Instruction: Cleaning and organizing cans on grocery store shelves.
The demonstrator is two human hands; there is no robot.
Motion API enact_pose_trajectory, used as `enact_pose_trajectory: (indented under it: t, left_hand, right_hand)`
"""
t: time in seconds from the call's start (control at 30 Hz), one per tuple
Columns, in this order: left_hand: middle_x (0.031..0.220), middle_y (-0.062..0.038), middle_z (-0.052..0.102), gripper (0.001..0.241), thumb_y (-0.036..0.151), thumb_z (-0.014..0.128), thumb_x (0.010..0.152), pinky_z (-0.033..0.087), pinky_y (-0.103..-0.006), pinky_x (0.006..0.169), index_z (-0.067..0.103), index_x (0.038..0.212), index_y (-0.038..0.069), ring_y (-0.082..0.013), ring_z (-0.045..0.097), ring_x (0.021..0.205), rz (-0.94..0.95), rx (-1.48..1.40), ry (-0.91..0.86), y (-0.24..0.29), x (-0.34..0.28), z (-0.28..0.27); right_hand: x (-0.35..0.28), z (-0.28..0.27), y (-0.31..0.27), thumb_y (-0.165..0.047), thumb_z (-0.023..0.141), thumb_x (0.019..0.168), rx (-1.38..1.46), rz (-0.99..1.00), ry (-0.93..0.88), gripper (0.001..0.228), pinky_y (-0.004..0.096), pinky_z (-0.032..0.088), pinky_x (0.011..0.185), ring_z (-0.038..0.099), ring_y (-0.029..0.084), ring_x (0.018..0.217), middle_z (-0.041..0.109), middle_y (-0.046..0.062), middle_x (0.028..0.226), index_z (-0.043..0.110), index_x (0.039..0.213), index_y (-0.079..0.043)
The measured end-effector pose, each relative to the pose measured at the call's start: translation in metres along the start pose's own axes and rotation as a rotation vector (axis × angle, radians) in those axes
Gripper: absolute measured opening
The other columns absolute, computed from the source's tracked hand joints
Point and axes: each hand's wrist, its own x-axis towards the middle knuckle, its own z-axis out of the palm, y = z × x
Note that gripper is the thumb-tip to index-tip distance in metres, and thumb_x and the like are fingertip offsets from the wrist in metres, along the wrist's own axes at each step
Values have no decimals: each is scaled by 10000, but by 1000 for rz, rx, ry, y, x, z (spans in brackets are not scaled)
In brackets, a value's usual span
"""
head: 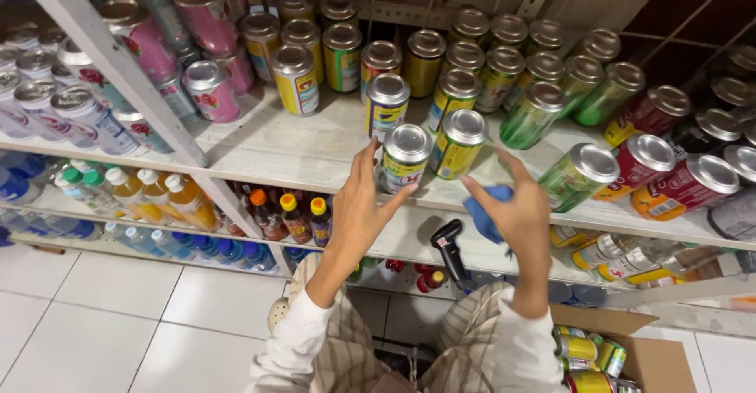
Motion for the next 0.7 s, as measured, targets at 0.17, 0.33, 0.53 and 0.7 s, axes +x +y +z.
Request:
enact_pose_trajectory:
  t: [0.17,0.33,0.53,0.7]
  left_hand:
    - [1316,-202,644,858,417,830,809,585,-464,777,450,1467,19,-401,713,1037,-35,11,-11,-7,8,15]
    - [1297,-218,653,835,394,843,805,582,-466,816,477,1458,23,-413,703,1057,-24,-27,4,-6,9,14]
    - [1284,-249,647,829,375,839,822,571,-474,862,469,1457,-9,-430,685,1103,16,-78,12,-8,13,28]
    - [1305,-271,629,854,381,834,824,581,-474,826,442,1453,-44,-424,701,1059,7,-90,-40,-3,22,44]
  right_hand:
    - [35,31,-4,-675,789,726,-167,-36,-71,892,505,549,728,735,396,831,755,218,839,617,1338,-49]
    - [38,38,-15,-660,761,761,-184,-19,3,764,526,556,746,734,421,858,757,213,880,694,1208,-44]
    - [37,29,6,-695,778,726,-231,56,39,775,524,567,766,741,414,855,755,221,888,729,1142,-43]
    - [42,24,25,-718,791,749,-291,94,144,806,548,556,744,726,438,851,745,245,879,721,1153,-24]
